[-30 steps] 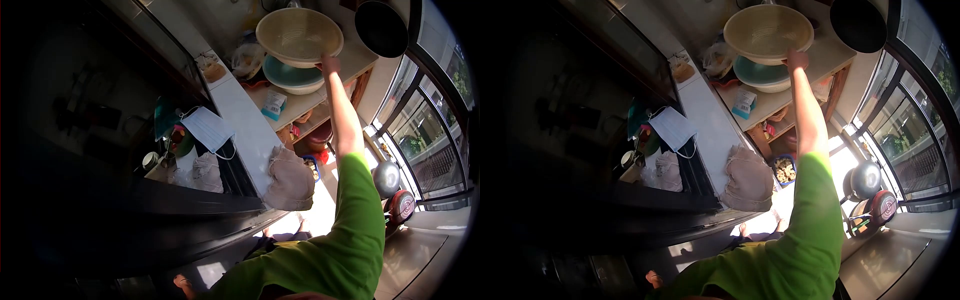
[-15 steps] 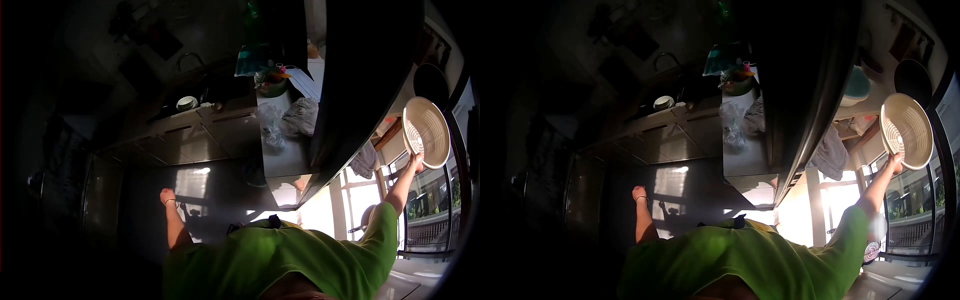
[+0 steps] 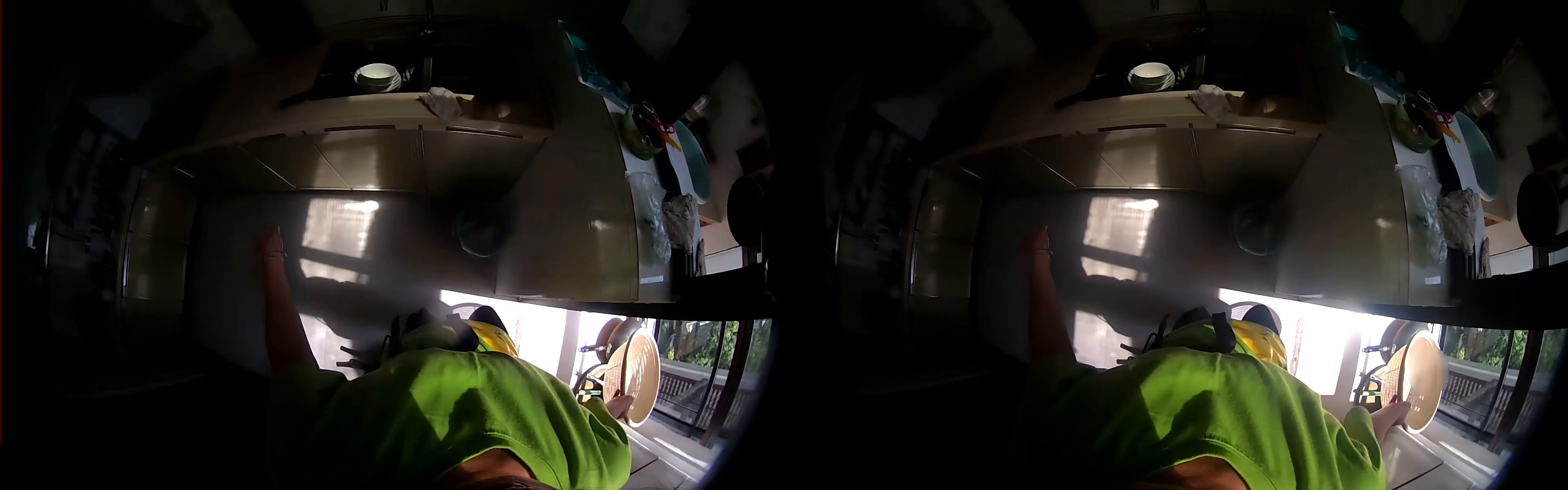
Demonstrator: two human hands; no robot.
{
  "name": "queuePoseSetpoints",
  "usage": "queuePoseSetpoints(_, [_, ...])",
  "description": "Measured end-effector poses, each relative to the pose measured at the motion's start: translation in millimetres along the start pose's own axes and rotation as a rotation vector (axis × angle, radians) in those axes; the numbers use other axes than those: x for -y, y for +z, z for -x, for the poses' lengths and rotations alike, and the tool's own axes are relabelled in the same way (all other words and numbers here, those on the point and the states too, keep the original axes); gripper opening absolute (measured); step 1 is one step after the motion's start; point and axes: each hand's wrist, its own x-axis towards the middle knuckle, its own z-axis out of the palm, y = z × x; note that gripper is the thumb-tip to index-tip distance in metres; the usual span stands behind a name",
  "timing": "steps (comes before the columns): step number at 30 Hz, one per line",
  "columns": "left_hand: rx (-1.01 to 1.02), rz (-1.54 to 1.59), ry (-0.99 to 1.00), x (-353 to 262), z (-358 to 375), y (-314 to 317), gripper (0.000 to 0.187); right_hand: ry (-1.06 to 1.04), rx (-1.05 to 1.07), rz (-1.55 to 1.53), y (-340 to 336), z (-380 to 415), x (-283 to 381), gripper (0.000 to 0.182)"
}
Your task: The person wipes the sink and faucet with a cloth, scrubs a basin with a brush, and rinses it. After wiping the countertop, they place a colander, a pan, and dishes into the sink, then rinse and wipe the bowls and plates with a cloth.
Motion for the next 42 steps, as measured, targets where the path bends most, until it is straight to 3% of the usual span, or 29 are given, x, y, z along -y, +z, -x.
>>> queuePoseSetpoints(1, [0.011, -0.004, 0.011, -6.8, -19.6, -7.3, 0.028, 0.011, 0.033, 0.050, -5.6, 18.7, -10.9, 0.018])
queuePoseSetpoints(4, [-0.010, 0.882, -0.375, -40.8, -70.4, -57.1, 0.024, 0.030, 0.087, 0.191, -22.4, 62.8, -30.2, 0.016])
queuePoseSetpoints(6, [-0.086, 1.315, -0.309, -52.9, -114.6, -45.6, 0.020, 0.055, 0.134, 0.269, -22.9, 95.4, -46.5, 0.015])
queuePoseSetpoints(10, [-0.152, 1.379, -0.224, -75.6, -195.3, -40.0, 0.019, 0.110, 0.210, 0.360, -19.0, 150.9, -82.2, 0.013])
queuePoseSetpoints(12, [-0.137, 1.566, -0.136, -63.0, -224.0, -31.8, 0.021, 0.128, 0.236, 0.390, -13.8, 180.3, -93.4, 0.012])
queuePoseSetpoints(14, [-0.135, 1.582, -0.095, -33.0, -245.1, -15.8, 0.022, 0.144, 0.264, 0.419, -8.4, 211.5, -100.9, 0.012])
queuePoseSetpoints(16, [-0.048, 1.526, -0.249, -8.1, -256.1, -31.6, 0.021, 0.154, 0.286, 0.430, 2.3, 244.5, -108.6, 0.011])
queuePoseSetpoints(19, [-0.171, 1.402, -0.158, 40.8, -290.0, 7.1, 0.021, 0.132, 0.330, 0.435, 19.7, 291.4, -107.8, 0.010])
queuePoseSetpoints(24, [-0.137, 1.275, -0.173, 64.3, -360.1, 18.7, 0.018, -0.073, 0.365, 0.424, 52.9, 365.6, -109.6, 0.012])
queuePoseSetpoints(27, [-0.059, 1.072, -0.180, 56.8, -405.2, 14.4, 0.018, -0.202, 0.480, 0.442, 68.2, 467.4, -75.9, 0.020])
queuePoseSetpoints(29, [-0.129, 1.514, -0.124, 52.6, -439.0, 38.4, 0.017, -0.364, 0.576, 0.293, 78.2, 502.7, -60.5, 0.031])
queuePoseSetpoints(31, [-0.098, 1.450, -0.093, 40.7, -460.2, 25.1, 0.017, -0.557, 0.633, 0.343, 102.1, 576.7, -18.0, 0.037])
queuePoseSetpoints(33, [-0.070, 1.385, -0.052, 25.5, -482.4, 21.2, 0.018, -0.599, 0.758, 0.228, 134.9, 627.5, 16.9, 0.036])
queuePoseSetpoints(34, [-0.065, 1.404, -0.019, 17.8, -492.6, 24.9, 0.018, -0.662, 0.778, 0.155, 145.0, 610.9, 29.5, 0.032])
queuePoseSetpoints(37, [-0.055, 1.419, 0.068, -9.6, -508.6, 25.2, 0.018, -0.905, 0.696, 0.246, 215.5, 664.3, 90.5, 0.019])
queuePoseSetpoints(42, [-0.030, 1.479, 0.164, -46.7, -502.3, 7.4, 0.018, -1.025, 0.573, 0.465, 346.8, 751.1, 155.6, 0.025])
